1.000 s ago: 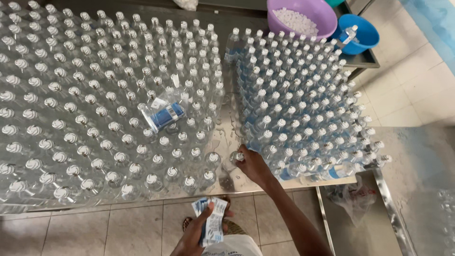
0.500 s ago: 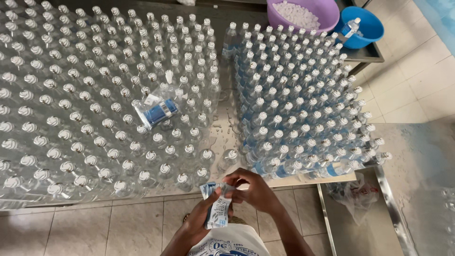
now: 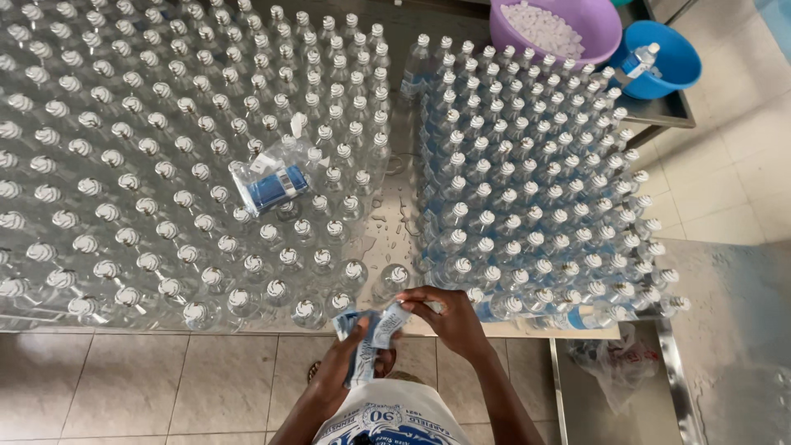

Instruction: The person repeatedly picks up small plastic bottles from a table, applies a label to each bottle, and places the labeled bottle back on the table. The task involves handling bottles and labels by hand.

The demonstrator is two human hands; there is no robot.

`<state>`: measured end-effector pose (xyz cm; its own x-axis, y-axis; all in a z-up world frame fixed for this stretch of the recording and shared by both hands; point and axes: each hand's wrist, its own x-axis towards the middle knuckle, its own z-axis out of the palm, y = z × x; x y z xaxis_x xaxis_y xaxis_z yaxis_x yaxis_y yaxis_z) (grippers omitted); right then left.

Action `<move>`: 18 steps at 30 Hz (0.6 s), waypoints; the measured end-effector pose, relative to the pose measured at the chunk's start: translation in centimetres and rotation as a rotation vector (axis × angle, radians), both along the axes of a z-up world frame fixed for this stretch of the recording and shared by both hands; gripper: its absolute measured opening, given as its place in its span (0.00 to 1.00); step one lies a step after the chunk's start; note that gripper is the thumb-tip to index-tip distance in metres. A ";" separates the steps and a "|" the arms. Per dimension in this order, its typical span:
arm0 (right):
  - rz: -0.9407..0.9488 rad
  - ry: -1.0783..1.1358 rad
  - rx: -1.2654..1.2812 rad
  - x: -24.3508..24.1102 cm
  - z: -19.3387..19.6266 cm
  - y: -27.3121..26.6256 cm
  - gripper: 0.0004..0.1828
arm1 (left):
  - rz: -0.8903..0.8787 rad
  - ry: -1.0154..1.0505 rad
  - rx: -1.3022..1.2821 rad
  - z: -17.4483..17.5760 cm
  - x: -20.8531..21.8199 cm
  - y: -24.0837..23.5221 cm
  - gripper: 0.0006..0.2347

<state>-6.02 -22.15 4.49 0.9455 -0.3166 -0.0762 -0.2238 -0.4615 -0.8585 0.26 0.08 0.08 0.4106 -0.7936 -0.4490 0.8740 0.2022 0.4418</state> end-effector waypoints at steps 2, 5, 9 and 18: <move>0.034 -0.049 0.008 1.0 -1.1 -1.3 0.12 | 0.053 -0.010 0.150 -3.1 0.2 0.1 0.31; 0.039 -0.104 -0.005 2.6 -1.9 -2.0 0.12 | 0.104 0.002 0.333 -1.2 0.4 0.1 0.29; -0.084 -0.206 0.081 4.6 -4.7 -2.4 0.11 | 0.214 0.074 0.328 0.9 0.6 -0.6 0.22; -0.201 -0.185 0.044 4.3 -8.9 -2.4 0.12 | 0.251 0.057 0.344 0.6 0.8 -0.6 0.23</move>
